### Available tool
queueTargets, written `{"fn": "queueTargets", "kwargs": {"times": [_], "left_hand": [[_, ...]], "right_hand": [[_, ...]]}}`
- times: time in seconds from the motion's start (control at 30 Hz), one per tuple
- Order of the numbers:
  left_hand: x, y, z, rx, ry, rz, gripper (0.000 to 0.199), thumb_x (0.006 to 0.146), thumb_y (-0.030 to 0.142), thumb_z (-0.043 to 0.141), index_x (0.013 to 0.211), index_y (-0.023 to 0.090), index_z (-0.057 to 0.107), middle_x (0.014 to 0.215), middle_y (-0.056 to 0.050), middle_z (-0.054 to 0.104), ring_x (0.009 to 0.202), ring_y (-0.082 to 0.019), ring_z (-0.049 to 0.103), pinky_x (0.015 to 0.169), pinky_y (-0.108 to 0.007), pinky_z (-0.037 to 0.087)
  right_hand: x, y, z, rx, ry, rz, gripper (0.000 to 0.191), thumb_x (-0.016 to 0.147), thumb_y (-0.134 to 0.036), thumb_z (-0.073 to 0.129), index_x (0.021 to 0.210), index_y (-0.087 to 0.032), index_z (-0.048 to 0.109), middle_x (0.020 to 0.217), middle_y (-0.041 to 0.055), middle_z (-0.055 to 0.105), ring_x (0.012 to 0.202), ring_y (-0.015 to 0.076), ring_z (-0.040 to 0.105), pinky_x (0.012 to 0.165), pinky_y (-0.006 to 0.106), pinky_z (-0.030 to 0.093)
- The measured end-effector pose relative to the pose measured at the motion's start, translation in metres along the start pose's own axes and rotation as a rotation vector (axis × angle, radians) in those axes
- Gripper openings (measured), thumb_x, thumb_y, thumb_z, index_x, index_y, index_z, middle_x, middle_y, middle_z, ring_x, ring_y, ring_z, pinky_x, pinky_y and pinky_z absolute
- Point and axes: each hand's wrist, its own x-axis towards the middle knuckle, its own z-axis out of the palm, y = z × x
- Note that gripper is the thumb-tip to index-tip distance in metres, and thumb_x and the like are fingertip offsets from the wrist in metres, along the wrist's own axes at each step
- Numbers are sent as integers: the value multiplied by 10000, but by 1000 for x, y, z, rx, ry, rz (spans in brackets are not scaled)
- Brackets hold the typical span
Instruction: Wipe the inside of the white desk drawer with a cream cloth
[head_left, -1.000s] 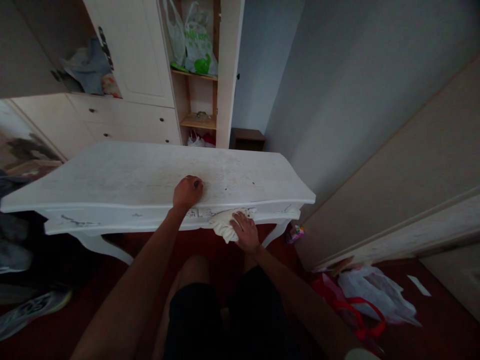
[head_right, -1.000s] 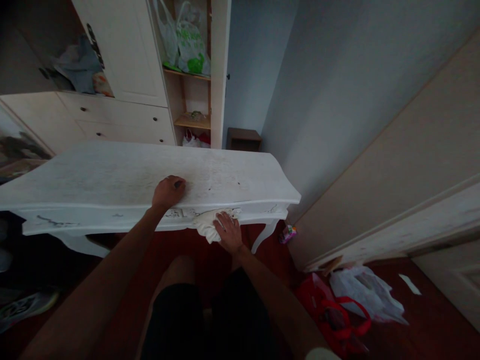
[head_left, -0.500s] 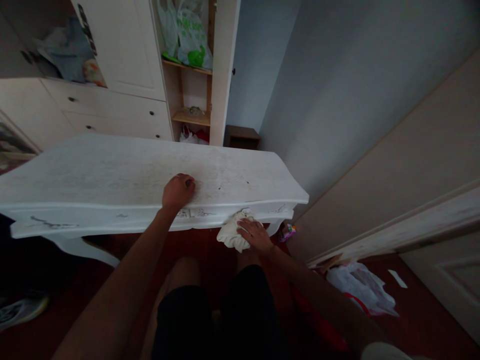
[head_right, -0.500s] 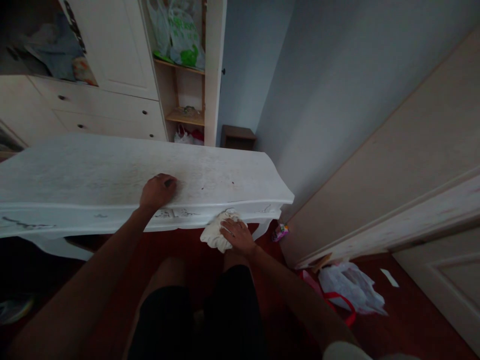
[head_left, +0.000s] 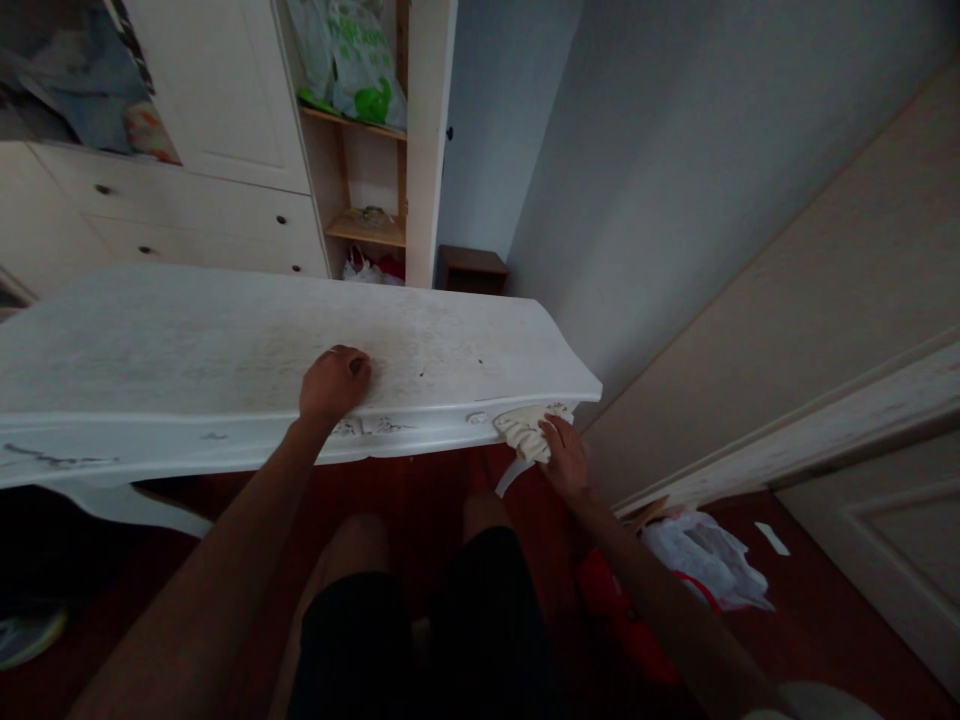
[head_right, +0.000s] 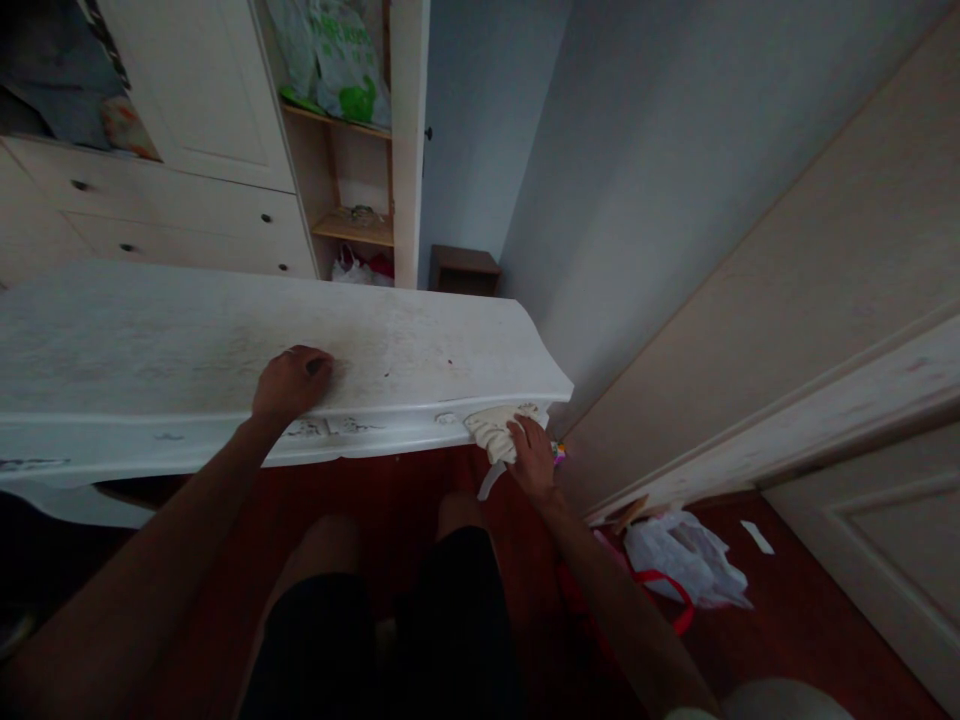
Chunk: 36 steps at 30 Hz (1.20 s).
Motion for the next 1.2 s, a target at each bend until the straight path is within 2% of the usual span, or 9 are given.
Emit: {"fn": "queueTargets", "kwargs": {"times": [0.17, 0.33, 0.43, 0.53, 0.63, 0.77, 0.93, 1.07, 1.2], "left_hand": [[0, 0, 0, -7, 0, 9, 306, 866, 263, 449, 985, 174, 717, 1098, -131, 704, 1024, -278, 648, 916, -382, 511], [1, 1, 0, 7, -1, 9, 302, 867, 259, 443, 969, 178, 716, 1103, -133, 700, 1015, -273, 650, 904, -384, 518], [0, 2, -1, 11, -1, 18, 298, 864, 252, 440, 951, 184, 716, 1084, -136, 699, 1004, -272, 649, 897, -397, 524], [-1, 3, -2, 11, -6, 12, 300, 860, 253, 443, 958, 177, 716, 1091, -140, 696, 1006, -279, 649, 887, -403, 526], [-1, 3, -2, 2, -4, 3, 302, 862, 263, 446, 961, 181, 718, 1100, -137, 694, 1004, -283, 650, 876, -404, 526], [-1, 3, 0, 8, 4, 11, 302, 859, 261, 446, 957, 185, 722, 1087, -137, 694, 1005, -288, 651, 877, -401, 523], [-2, 3, 0, 11, 9, 21, 318, 873, 260, 433, 974, 160, 718, 1080, -146, 696, 1001, -287, 656, 872, -371, 516], [-2, 4, 0, 10, -1, 21, 317, 882, 264, 434, 987, 154, 712, 1094, -147, 694, 1003, -273, 652, 869, -349, 510], [-2, 4, -1, 12, -7, 16, 318, 878, 252, 435, 1000, 153, 712, 1104, -144, 689, 1010, -264, 647, 882, -343, 507]], "right_hand": [[8, -12, -9, 87, 196, 267, 495, 864, -253, 538, 1343, -139, 486, 1271, 210, 563, 1188, 331, 510, 1009, 527, 442], [23, -57, -4, 192, 281, 374, 519, 842, -228, 550, 1358, -212, 497, 1246, 152, 578, 1162, 316, 515, 998, 539, 441], [33, -98, 9, 249, 235, 333, 562, 826, -209, 563, 1384, -225, 492, 1303, 131, 555, 1200, 302, 496, 1018, 504, 435], [40, -135, 19, 232, 205, 328, 616, 818, -222, 585, 1423, -226, 469, 1367, 141, 505, 1263, 320, 441, 1060, 532, 377], [43, -161, 24, 231, 173, 279, 594, 826, -217, 599, 1410, -251, 495, 1384, 125, 502, 1275, 328, 418, 1081, 550, 338], [49, -194, 32, 232, 91, 146, 559, 822, -173, 607, 1372, -250, 542, 1390, 100, 516, 1276, 314, 414, 1090, 498, 348], [65, -239, 56, 274, 41, 42, 537, 820, -200, 639, 1349, -259, 568, 1393, 79, 530, 1288, 307, 413, 1088, 472, 353], [66, -249, 72, 264, -27, -40, 586, 792, -278, 690, 1363, -261, 558, 1435, 80, 504, 1322, 330, 389, 1083, 481, 350], [56, -230, 77, 287, -151, -216, 602, 769, -309, 696, 1355, -274, 565, 1442, 61, 508, 1381, 316, 345, 1095, 456, 344]]}}
